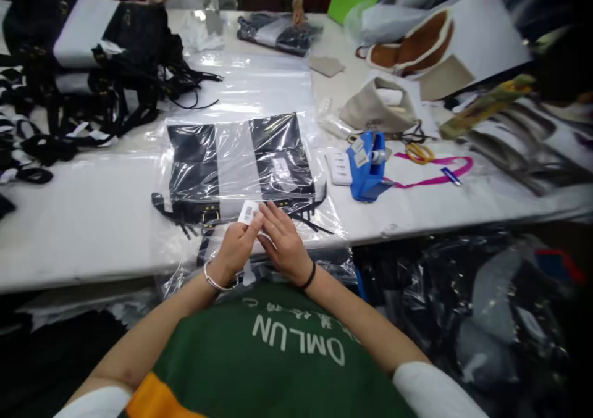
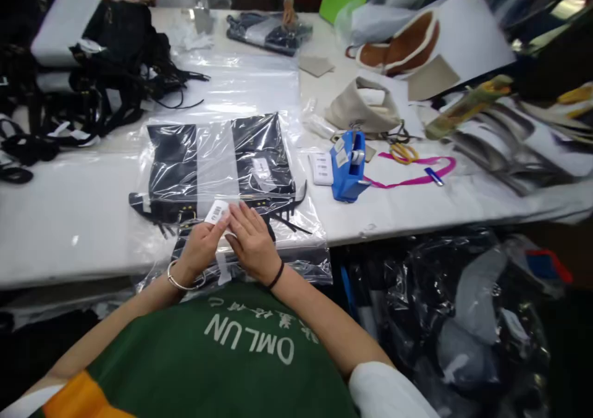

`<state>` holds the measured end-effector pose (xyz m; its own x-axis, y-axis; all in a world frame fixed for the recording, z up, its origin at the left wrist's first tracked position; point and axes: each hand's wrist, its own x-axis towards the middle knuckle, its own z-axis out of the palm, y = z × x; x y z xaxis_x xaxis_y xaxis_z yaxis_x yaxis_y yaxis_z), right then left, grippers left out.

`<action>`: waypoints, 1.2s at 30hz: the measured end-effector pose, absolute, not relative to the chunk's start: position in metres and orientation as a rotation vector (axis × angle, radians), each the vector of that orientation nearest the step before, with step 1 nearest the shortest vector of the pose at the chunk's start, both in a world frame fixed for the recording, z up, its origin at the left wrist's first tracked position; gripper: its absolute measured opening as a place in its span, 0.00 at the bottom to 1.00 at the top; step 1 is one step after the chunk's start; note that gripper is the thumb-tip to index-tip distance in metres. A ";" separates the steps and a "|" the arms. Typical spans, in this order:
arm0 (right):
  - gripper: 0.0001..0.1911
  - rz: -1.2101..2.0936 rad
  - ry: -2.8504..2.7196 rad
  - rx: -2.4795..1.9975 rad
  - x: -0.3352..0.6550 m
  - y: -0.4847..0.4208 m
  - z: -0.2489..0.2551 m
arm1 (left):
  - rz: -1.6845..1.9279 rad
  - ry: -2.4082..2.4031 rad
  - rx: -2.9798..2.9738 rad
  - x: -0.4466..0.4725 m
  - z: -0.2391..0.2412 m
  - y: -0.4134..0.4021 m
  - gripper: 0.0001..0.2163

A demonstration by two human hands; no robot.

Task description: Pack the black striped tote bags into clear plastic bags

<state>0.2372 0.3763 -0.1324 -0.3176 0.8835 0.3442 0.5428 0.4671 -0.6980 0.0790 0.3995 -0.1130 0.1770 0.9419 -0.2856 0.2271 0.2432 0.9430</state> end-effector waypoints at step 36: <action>0.06 1.143 -1.562 -1.201 0.263 0.352 -0.129 | 1.122 1.187 2.097 0.061 -0.120 0.376 0.04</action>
